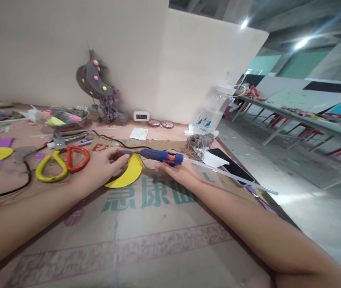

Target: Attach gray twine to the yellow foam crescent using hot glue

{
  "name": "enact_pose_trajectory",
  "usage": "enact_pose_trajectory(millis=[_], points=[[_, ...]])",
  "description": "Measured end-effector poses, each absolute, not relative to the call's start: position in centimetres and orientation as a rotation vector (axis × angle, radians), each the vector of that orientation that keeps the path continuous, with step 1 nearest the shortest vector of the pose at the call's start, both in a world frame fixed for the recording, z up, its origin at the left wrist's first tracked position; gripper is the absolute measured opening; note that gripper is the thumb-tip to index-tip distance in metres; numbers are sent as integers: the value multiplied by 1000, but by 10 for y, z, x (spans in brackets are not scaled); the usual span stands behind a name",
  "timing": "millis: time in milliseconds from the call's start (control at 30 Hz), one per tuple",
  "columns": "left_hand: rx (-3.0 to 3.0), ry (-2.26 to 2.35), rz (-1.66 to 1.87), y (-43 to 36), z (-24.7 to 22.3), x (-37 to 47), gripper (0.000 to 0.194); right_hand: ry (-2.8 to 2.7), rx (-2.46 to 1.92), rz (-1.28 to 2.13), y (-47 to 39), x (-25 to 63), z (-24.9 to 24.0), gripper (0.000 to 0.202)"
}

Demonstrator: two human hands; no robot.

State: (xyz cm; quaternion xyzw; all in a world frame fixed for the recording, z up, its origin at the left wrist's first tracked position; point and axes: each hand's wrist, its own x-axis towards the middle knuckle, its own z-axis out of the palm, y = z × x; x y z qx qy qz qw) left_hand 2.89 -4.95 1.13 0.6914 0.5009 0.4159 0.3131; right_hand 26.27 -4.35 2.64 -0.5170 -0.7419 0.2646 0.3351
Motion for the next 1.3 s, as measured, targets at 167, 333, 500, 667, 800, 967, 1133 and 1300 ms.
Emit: enact_pose_trajectory(millis=[167,333,500,667,800,967,1133,1300], points=[[1819,1322,1097,-49,11,29,27,-1884,-1374,769,-46,259,29,28],[1800,1316,1105,-48,10,28,30,-1932,-1367,695,-44,262,26,30],[1773,1300,1114,-47,8,28,32,-1926,-1390,675,-43,262,25,31],[1783,1292,1104,-48,11,29,31,-1925,-1419,661,-42,261,25,32],[1786,1295,1102,-50,12,29,30,-1930,-1379,666,-41,262,23,32],[1778,1276,1110,-49,11,29,29,-1912,-1391,684,-41,262,23,32],[1800,1291,1107,-49,12,29,27,-1915,-1348,700,-42,261,23,31],[1808,1284,1099,-49,11,29,29,-1940,-1344,686,-43,261,25,28]])
